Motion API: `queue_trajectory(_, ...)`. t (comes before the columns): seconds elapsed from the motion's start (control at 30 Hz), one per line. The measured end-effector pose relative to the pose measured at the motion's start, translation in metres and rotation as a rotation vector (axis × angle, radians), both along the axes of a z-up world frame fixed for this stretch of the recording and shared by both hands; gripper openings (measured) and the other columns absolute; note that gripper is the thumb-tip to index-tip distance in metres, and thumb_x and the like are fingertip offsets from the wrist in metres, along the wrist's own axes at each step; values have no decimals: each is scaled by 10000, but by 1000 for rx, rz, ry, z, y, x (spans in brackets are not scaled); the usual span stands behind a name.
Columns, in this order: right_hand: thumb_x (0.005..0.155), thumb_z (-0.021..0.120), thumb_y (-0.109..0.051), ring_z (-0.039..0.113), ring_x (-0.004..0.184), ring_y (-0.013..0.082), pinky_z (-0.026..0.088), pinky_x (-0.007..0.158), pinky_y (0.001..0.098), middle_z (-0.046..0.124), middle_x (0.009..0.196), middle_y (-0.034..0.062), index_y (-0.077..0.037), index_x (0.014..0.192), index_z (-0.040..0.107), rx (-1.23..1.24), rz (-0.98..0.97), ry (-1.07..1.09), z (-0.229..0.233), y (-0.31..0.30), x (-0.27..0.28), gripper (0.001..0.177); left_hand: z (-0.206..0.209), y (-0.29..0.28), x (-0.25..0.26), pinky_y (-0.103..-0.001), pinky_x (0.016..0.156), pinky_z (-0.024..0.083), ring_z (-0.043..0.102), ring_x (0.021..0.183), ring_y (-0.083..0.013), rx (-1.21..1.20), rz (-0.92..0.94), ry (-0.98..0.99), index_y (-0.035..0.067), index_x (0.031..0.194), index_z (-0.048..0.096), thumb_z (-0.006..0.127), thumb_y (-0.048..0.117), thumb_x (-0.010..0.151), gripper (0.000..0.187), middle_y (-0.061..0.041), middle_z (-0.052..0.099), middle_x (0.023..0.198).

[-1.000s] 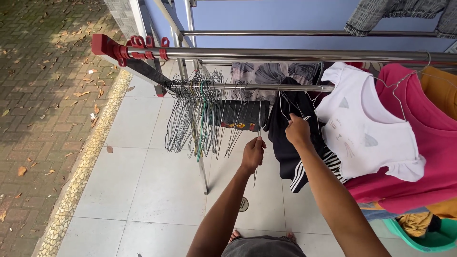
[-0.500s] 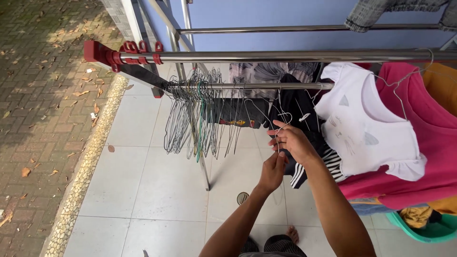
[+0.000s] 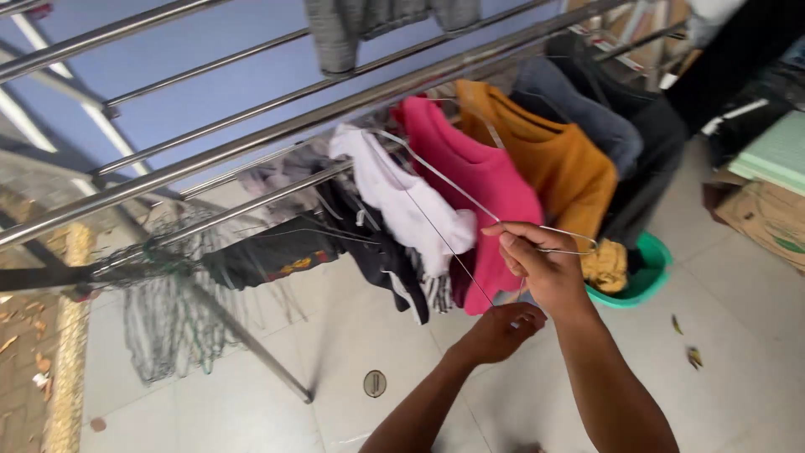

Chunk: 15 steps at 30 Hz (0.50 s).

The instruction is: The person takes clothes from a green laundry basket, places them on wire hangers, and hangs them on a metal clothes rack. The person handles a dark t-shirt and a pair of black shorts, hanging each item individually.

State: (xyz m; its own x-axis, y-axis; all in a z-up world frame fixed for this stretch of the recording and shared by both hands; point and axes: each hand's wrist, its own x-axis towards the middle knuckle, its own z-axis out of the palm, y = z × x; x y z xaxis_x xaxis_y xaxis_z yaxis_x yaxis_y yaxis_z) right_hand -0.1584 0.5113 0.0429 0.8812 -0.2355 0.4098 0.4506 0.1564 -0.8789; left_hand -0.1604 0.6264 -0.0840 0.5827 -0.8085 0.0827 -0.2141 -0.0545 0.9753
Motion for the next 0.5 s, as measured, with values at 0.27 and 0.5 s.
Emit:
queue_trajectory(0.27, 1047, 570, -96, 291, 531, 87, 241, 510, 224, 399, 595, 65, 16, 1142, 677, 133, -493, -31, 19, -252, -125, 182, 37, -178, -31, -443, 1075, 514, 609, 1309, -302, -286, -396, 479, 49, 1383, 621, 610, 305, 1038, 430, -170, 647, 1393)
queue_trajectory(0.5, 1057, 572, -95, 381, 603, 113, 190, 528, 249, 458, 685, 50, -27, 1098, 687, 119, -787, 168, 33, -392, -190, 140, 25, -355, 5, -343, 851, 596, 746, 985, -263, -145, -141, 433, -11, 1240, 674, 601, 450, 946, 552, -218, 748, 1170)
